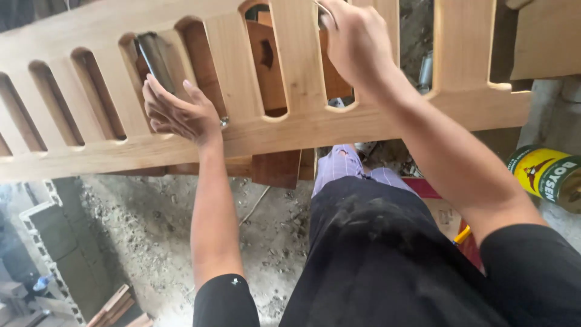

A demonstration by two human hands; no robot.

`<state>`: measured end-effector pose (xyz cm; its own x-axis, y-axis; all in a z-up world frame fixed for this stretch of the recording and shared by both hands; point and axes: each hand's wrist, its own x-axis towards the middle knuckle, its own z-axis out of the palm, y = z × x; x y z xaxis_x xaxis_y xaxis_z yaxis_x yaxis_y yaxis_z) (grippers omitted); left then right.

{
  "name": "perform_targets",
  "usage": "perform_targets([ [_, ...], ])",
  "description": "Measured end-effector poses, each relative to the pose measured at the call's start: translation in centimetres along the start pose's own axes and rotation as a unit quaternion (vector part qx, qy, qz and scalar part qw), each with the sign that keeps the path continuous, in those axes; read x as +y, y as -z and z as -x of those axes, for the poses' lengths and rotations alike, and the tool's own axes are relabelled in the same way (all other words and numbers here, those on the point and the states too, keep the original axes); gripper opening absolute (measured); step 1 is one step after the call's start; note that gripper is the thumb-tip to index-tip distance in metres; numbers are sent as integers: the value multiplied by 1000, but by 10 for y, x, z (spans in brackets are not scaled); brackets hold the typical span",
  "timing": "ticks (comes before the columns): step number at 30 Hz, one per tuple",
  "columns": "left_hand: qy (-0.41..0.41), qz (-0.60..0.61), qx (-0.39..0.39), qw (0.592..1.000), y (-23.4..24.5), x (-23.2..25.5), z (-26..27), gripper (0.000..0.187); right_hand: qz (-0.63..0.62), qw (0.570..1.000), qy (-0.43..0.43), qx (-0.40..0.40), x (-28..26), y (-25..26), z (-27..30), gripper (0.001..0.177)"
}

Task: Sanding a wooden furniture component by hand with sandpaper and using a chisel for fine detail.

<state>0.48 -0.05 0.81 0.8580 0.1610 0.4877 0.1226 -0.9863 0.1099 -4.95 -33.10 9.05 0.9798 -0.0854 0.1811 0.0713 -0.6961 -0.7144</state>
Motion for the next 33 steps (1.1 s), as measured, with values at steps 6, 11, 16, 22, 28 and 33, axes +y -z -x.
perform_targets([
  [6, -6, 9, 7, 1000, -3, -3, -6, 65, 56, 992, 84, 74, -8, -50, 79, 30],
  [11, -23, 18, 10, 1000, 2, -5, 2, 61, 68, 995, 74, 22, 38, -35, -24, 33],
  [16, -109, 50, 74, 990, 17, 1, -7, 52, -263, 957, -121, 24, 18, 53, -33, 23],
  [22, -497, 213, -324, 776, 56, 98, 13, 31, -215, 957, -193, 9, 47, 81, 41, 30],
  [28, -529, 255, -175, 790, -9, 155, -29, 39, 129, 977, 127, -111, 7, 81, 38, 56],
  [33, -354, 306, -185, 864, -47, 162, -31, 37, 215, 867, 345, -286, 65, 52, -12, 48],
])
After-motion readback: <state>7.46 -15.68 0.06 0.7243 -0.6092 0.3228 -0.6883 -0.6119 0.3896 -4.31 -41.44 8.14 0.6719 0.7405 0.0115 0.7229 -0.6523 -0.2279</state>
